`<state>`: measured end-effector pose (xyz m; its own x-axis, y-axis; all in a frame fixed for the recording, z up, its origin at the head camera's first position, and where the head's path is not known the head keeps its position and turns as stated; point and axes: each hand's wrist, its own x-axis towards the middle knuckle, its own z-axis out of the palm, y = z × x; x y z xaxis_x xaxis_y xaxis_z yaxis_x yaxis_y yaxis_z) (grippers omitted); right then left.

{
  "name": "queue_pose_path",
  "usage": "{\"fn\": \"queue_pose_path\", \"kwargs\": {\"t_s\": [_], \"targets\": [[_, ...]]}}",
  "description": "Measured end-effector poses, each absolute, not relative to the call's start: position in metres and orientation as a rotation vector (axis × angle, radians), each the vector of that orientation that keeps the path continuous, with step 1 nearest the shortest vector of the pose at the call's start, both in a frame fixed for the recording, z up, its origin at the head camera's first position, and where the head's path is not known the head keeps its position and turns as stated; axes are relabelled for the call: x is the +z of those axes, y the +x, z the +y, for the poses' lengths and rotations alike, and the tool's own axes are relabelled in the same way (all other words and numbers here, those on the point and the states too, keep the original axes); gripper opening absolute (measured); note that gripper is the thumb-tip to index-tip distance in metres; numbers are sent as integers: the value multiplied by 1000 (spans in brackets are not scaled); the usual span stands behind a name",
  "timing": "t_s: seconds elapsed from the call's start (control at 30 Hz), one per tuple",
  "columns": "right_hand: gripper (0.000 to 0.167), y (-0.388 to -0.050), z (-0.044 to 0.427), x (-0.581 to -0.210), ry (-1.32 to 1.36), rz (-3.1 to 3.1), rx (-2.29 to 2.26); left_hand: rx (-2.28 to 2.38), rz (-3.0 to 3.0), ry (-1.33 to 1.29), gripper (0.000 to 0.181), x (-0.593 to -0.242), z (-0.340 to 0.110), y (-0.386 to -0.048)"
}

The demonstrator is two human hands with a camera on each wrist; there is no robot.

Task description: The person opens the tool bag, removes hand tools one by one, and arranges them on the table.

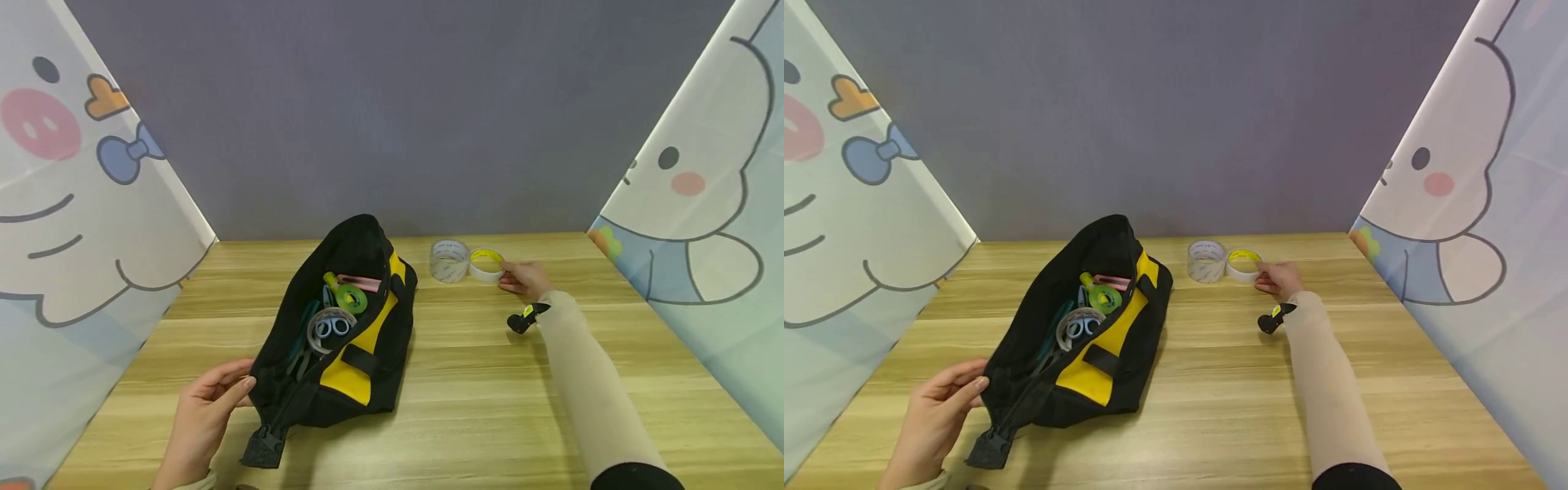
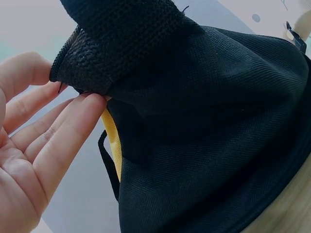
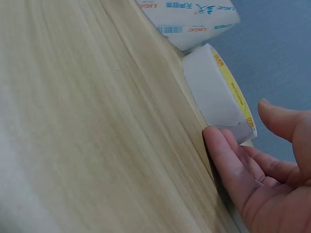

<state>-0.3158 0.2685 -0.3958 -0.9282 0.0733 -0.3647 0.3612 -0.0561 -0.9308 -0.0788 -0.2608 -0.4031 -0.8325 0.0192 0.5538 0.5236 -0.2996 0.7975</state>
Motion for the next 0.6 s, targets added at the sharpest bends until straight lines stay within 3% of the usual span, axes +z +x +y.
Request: {"fn": "queue_pose_path", "kwargs": {"t_s": [0.2, 0.6], "targets": [[58, -312, 271, -394, 415, 1957, -2152, -2186, -1617, -691, 40, -403, -261, -79], [40, -304, 270, -379, 273, 1855, -2227, -2200, -1610, -707, 41, -404, -261, -79]]}}
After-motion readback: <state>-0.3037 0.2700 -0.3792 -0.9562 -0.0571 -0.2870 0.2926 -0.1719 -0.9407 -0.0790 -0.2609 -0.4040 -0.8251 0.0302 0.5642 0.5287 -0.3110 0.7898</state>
